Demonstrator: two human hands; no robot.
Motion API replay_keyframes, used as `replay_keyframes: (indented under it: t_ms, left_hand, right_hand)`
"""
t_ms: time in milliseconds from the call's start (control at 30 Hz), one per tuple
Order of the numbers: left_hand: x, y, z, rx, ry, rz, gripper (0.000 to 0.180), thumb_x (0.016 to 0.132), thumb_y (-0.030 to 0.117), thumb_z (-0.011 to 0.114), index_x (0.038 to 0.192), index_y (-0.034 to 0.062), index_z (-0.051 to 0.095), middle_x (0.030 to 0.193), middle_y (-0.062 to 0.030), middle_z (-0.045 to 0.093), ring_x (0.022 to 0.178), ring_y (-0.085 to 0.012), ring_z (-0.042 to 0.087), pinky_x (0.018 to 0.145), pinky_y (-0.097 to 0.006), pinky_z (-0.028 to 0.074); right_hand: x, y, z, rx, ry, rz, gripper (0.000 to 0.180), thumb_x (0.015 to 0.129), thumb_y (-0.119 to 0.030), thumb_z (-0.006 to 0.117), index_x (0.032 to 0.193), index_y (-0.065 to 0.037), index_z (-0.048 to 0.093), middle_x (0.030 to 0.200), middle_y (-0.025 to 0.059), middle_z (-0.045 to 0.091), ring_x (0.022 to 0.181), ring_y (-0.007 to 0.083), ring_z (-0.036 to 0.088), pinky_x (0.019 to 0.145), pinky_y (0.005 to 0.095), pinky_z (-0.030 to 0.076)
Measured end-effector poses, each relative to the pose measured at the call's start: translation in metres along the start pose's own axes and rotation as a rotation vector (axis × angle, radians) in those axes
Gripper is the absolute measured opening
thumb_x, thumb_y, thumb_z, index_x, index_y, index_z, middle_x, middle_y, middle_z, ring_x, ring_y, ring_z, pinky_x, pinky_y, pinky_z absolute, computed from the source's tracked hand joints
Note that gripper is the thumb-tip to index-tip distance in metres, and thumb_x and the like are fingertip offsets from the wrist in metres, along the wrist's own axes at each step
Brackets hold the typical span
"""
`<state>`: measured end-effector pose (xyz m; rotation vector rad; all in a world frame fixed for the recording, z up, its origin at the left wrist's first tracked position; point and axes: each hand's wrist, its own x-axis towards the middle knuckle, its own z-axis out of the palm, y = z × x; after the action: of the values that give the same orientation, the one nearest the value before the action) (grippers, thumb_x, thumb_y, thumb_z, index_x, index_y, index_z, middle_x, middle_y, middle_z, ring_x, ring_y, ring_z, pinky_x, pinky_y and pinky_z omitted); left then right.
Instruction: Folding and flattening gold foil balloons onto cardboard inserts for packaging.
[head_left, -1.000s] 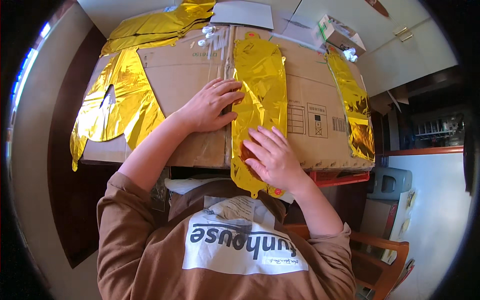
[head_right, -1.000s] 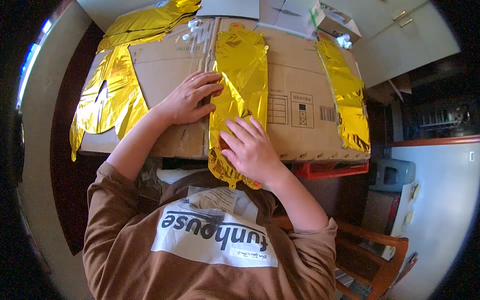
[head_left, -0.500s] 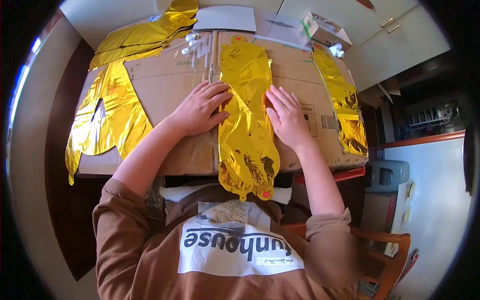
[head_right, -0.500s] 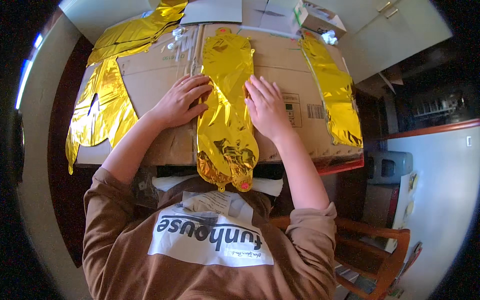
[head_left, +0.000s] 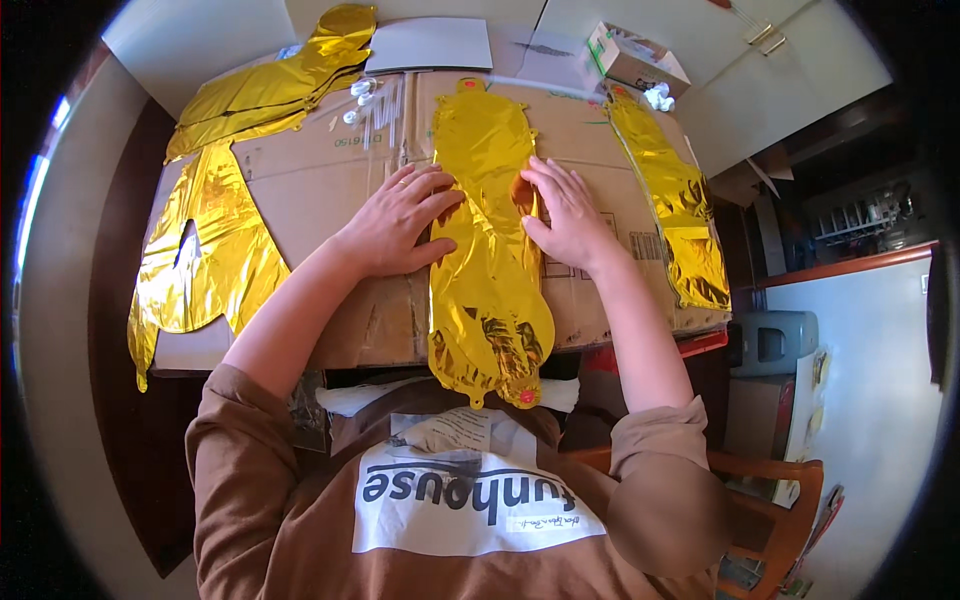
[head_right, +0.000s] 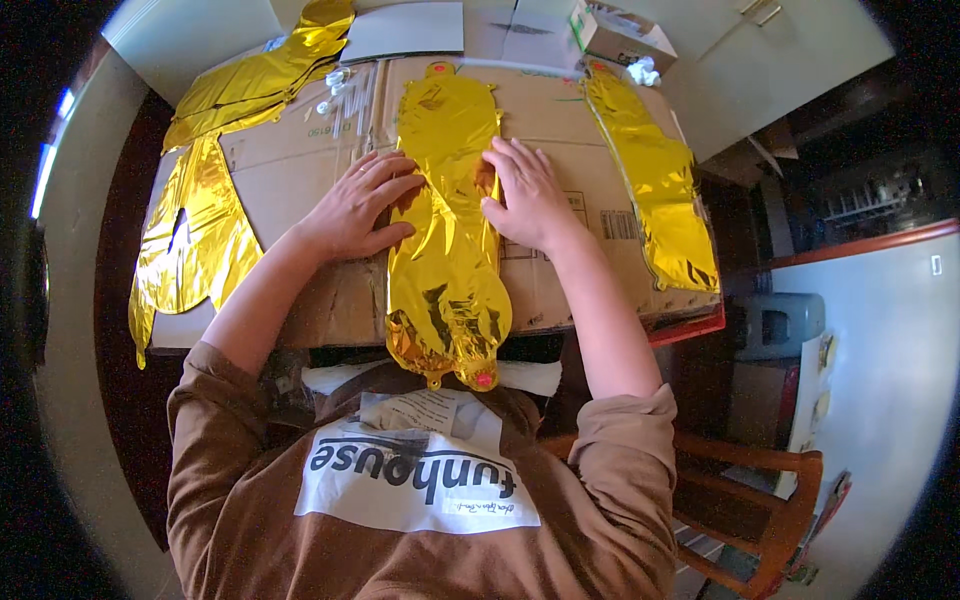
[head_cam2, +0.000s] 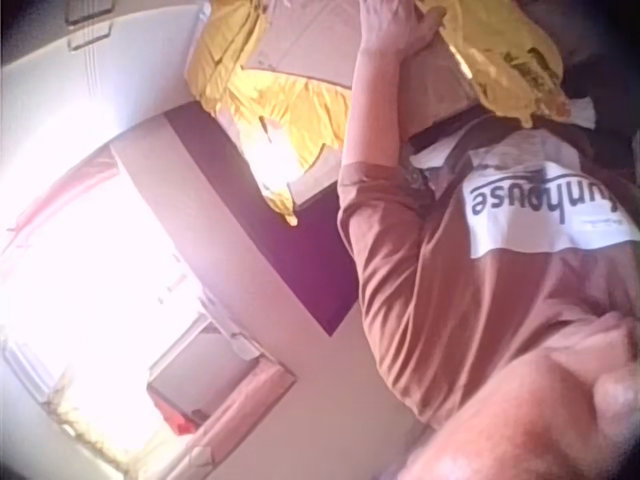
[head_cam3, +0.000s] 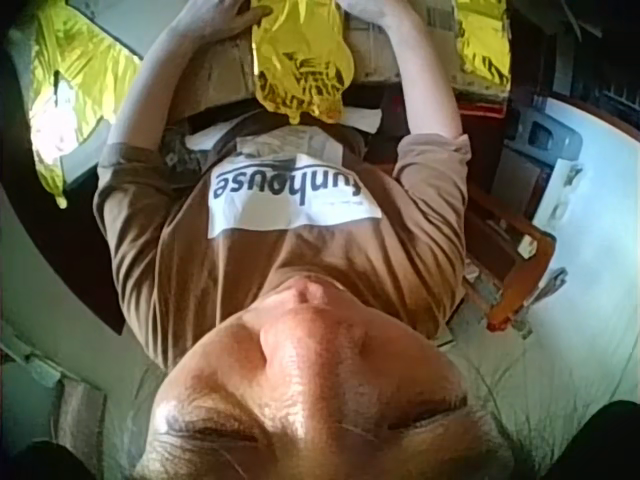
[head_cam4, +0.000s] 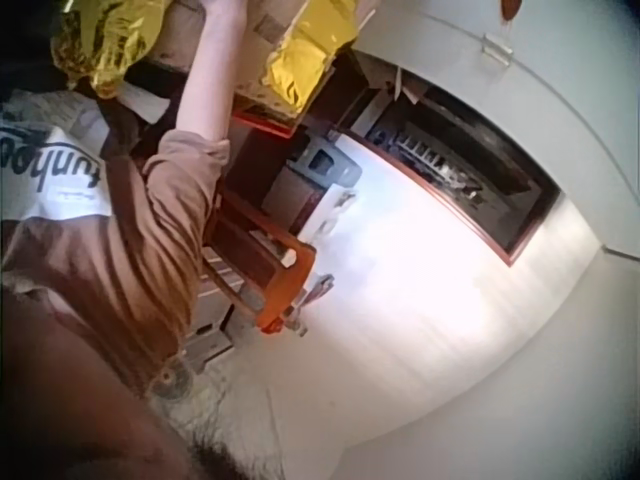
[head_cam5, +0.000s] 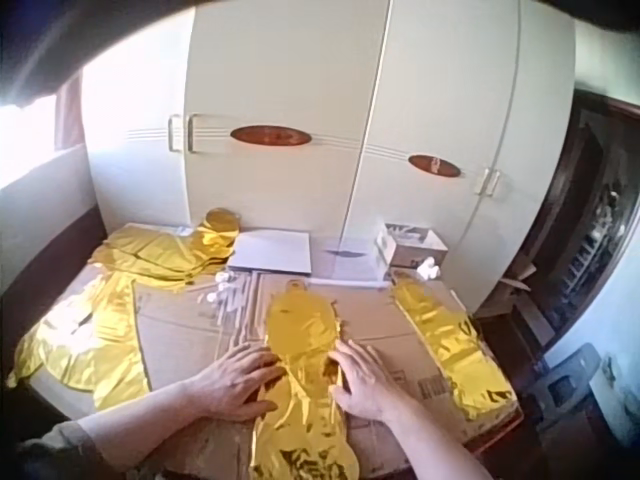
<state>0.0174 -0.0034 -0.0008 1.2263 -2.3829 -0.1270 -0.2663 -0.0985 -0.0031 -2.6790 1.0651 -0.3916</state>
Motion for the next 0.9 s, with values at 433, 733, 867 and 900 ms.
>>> replay_keyframes:
  t_ms: [433, 733, 867, 900]
  left_hand:
    - [-0.003, -0.004, 0.0, -0.014, -0.008, 0.008, 0.07, 0.085, 0.039, 0.072, 0.142, 0.0059, 0.05, 0.139, -0.0186, 0.05, 0.136, -0.0362, 0.045, 0.119, -0.051, 0.028]
    - [-0.004, -0.007, 0.0, 0.008, -0.022, 0.012, 0.07, 0.084, 0.042, 0.073, 0.141, 0.0073, 0.051, 0.14, -0.0171, 0.05, 0.135, -0.0346, 0.046, 0.12, -0.05, 0.027]
    - [-0.002, -0.007, 0.001, 0.0, -0.008, 0.033, 0.07, 0.084, 0.042, 0.073, 0.141, 0.0074, 0.051, 0.14, -0.0163, 0.05, 0.135, -0.0341, 0.045, 0.119, -0.05, 0.028]
    - [-0.002, -0.006, 0.001, 0.003, -0.01, 0.026, 0.07, 0.084, 0.042, 0.073, 0.141, 0.0074, 0.051, 0.14, -0.0161, 0.05, 0.135, -0.0341, 0.045, 0.119, -0.05, 0.028]
  right_hand:
    - [-0.069, -0.116, 0.01, 0.054, -0.118, -0.236, 0.064, 0.096, -0.045, 0.061, 0.149, -0.011, 0.047, 0.159, 0.022, 0.033, 0.147, 0.0438, 0.03, 0.119, 0.0604, 0.022]
    - [-0.108, -0.143, 0.019, 0.043, -0.122, -0.316, 0.066, 0.087, -0.043, 0.071, 0.141, -0.009, 0.055, 0.153, 0.02, 0.043, 0.144, 0.0416, 0.035, 0.118, 0.0582, 0.025]
    - [-0.117, -0.144, 0.019, 0.111, -0.092, -0.354, 0.06, 0.088, -0.039, 0.071, 0.137, -0.007, 0.059, 0.149, 0.0187, 0.049, 0.14, 0.0386, 0.042, 0.117, 0.0549, 0.03]
    - [-0.119, -0.142, 0.017, 0.132, -0.082, -0.368, 0.057, 0.09, -0.038, 0.071, 0.136, -0.007, 0.06, 0.147, 0.0185, 0.05, 0.139, 0.0376, 0.044, 0.116, 0.0535, 0.032]
